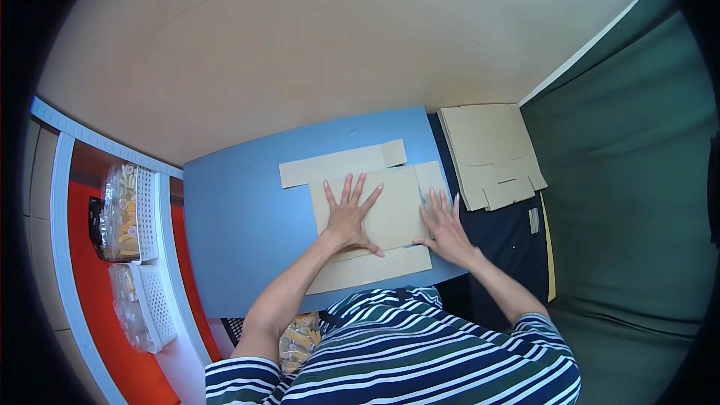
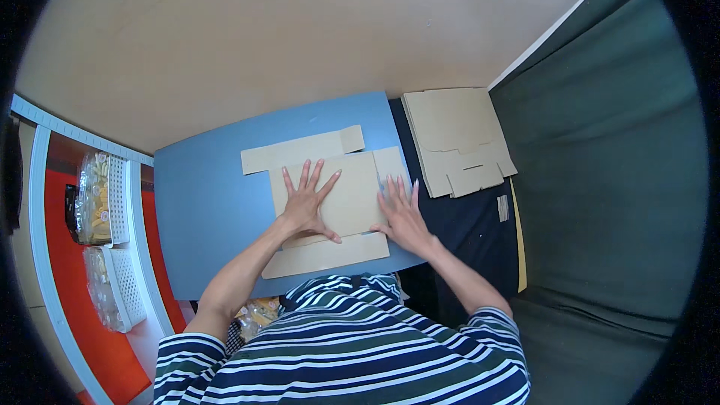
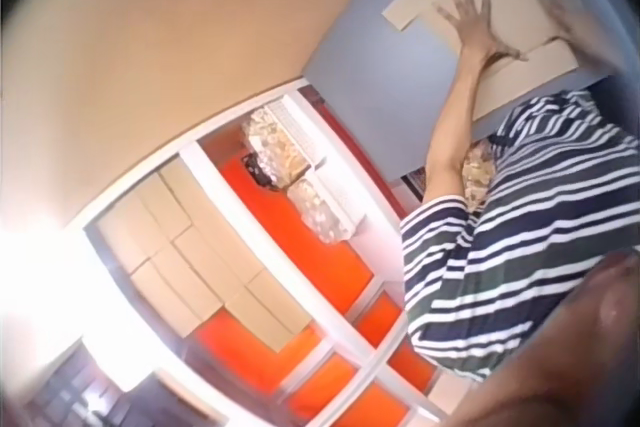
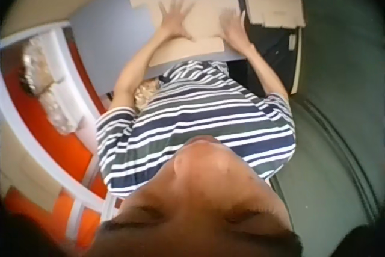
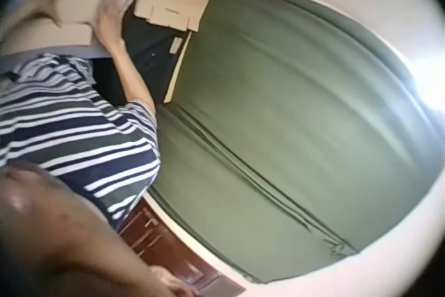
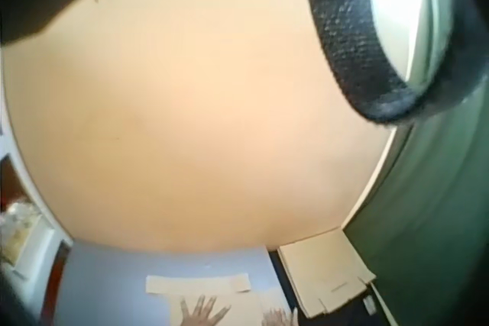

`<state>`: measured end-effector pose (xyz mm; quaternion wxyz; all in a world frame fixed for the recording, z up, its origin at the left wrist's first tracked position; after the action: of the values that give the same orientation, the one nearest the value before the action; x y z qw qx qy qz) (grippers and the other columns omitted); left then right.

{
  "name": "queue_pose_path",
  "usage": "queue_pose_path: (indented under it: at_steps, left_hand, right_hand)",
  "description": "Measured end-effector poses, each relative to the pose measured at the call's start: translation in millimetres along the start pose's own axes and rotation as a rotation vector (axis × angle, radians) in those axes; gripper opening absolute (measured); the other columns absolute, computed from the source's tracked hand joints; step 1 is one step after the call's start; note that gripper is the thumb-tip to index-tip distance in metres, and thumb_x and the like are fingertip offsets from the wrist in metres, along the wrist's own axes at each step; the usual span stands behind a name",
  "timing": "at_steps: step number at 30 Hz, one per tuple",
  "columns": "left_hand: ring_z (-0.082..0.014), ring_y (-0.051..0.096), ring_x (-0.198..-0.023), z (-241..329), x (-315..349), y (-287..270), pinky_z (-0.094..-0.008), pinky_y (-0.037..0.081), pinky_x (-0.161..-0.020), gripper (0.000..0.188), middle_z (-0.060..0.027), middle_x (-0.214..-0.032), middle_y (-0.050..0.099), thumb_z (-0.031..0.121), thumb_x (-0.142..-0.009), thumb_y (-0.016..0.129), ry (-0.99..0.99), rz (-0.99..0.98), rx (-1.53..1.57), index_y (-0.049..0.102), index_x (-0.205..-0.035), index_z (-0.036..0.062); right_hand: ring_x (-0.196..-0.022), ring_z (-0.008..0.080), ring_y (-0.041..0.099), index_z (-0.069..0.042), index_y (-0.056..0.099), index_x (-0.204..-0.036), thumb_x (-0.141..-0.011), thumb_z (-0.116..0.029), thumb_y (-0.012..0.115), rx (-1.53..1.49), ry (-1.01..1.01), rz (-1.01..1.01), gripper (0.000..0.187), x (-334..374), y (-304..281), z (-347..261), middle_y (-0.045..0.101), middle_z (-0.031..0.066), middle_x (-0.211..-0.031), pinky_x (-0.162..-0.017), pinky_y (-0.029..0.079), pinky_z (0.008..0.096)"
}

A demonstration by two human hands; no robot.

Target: The person assembles a flat cardboard box by hand on a blue table. They fold the side flaps and bottom panels along pre-scored lines, tucking the tabs into slots to form the box structure. The person completes the assembly of one box and places it upright on the table.

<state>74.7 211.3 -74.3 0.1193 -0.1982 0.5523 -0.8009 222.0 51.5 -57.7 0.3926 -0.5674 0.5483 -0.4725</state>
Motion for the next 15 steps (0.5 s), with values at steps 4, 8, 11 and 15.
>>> queue_pose_path:
  at_steps: [4,8,11,15]
  left_hand:
    - [-0.0528,-0.007,-0.166,0,-1,3,-0.0920,-0.010,-0.113,0.175,-0.0259,-0.182,0.001,0.092,-0.031,0.086,-0.020,-0.030,-0.005,0.016,-0.178,0.0281]
    - [-0.0543,-0.009,-0.166,1,-2,5,-0.0936,-0.009,-0.111,0.176,-0.0266,-0.182,-0.002,0.091,-0.031,0.087,-0.044,-0.096,-0.035,0.013,-0.178,0.0292]
    - [-0.0556,-0.010,-0.165,3,-5,3,-0.0948,-0.007,-0.110,0.176,-0.0270,-0.182,-0.003,0.090,-0.032,0.089,-0.062,-0.140,-0.061,0.011,-0.178,0.0298]
    - [-0.0567,-0.010,-0.165,5,-6,2,-0.0954,-0.007,-0.109,0.177,-0.0276,-0.182,-0.004,0.089,-0.032,0.089,-0.056,-0.145,-0.059,0.011,-0.178,0.0300]
  right_hand:
    - [-0.165,0.0573,0.003,-0.011,0.047,-0.166,-0.105,-0.052,0.064,0.007,0.073,0.003,0.075,40,10,-10,0.008,0.0371,-0.178,-0.124,-0.005,0.0810]
    - [-0.165,0.0588,-0.003,-0.024,0.045,-0.169,-0.110,-0.053,0.055,-0.036,0.241,0.001,0.067,59,24,-13,0.002,0.0362,-0.179,-0.119,-0.008,0.0852]
    - [-0.164,0.0603,-0.006,-0.029,0.043,-0.171,-0.112,-0.052,0.052,-0.071,0.341,0.026,0.063,59,29,-10,-0.002,0.0361,-0.179,-0.117,-0.010,0.0863]
    - [-0.164,0.0605,-0.008,-0.032,0.044,-0.170,-0.113,-0.049,0.051,-0.087,0.392,0.062,0.060,43,25,-7,-0.003,0.0372,-0.178,-0.116,-0.012,0.0862]
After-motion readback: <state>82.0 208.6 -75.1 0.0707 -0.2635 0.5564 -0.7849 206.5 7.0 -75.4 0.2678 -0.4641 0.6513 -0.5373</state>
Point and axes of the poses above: each hand's wrist, its own x-axis away from the middle knuckle, its own y-axis out of the palm, z = x × y, the point moved 10 cm from there along -x, towards the middle knuckle
